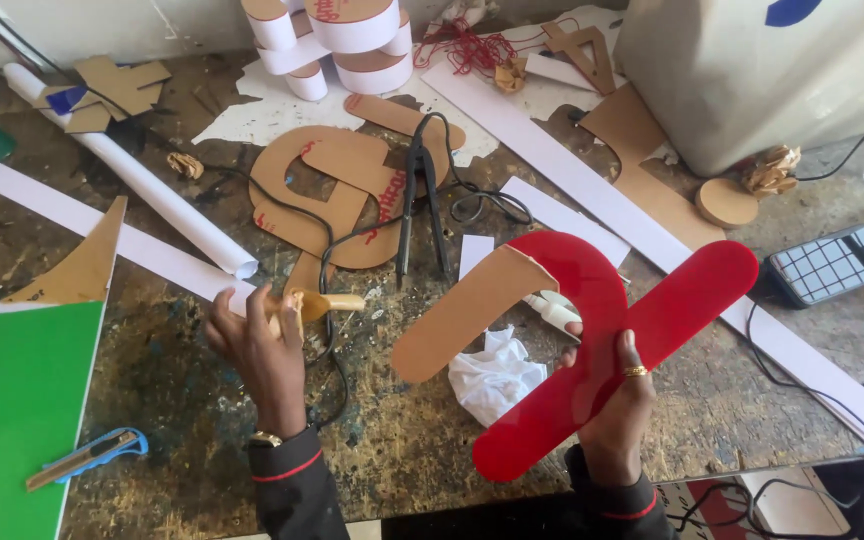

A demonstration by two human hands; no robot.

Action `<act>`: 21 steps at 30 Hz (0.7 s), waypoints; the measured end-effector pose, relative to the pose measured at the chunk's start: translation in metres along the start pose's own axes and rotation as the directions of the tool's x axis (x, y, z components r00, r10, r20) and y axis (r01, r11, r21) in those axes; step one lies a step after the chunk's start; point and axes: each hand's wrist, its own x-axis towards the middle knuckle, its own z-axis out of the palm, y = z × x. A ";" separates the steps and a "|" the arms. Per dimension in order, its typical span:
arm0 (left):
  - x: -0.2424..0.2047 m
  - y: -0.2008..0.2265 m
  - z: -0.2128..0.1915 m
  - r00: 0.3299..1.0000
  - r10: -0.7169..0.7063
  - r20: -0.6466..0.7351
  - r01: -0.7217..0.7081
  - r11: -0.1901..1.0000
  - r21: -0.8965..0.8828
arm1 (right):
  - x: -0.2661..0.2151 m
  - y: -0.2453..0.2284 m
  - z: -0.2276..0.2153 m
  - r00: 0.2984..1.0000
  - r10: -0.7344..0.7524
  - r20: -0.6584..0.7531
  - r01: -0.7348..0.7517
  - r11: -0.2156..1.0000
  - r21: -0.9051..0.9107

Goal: The person cleans a red letter-shaped object with a cloth, then applies glue to a white strip and attaches it to the red object. They use a utility knife to trim the strip and continue gluing and pressing the white strip onto the red letter.

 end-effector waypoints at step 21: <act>-0.028 0.172 0.035 0.566 0.788 0.243 -0.718 0.616 -0.325 | -0.008 -0.008 -0.001 0.969 0.246 0.008 -0.234 0.931 -0.281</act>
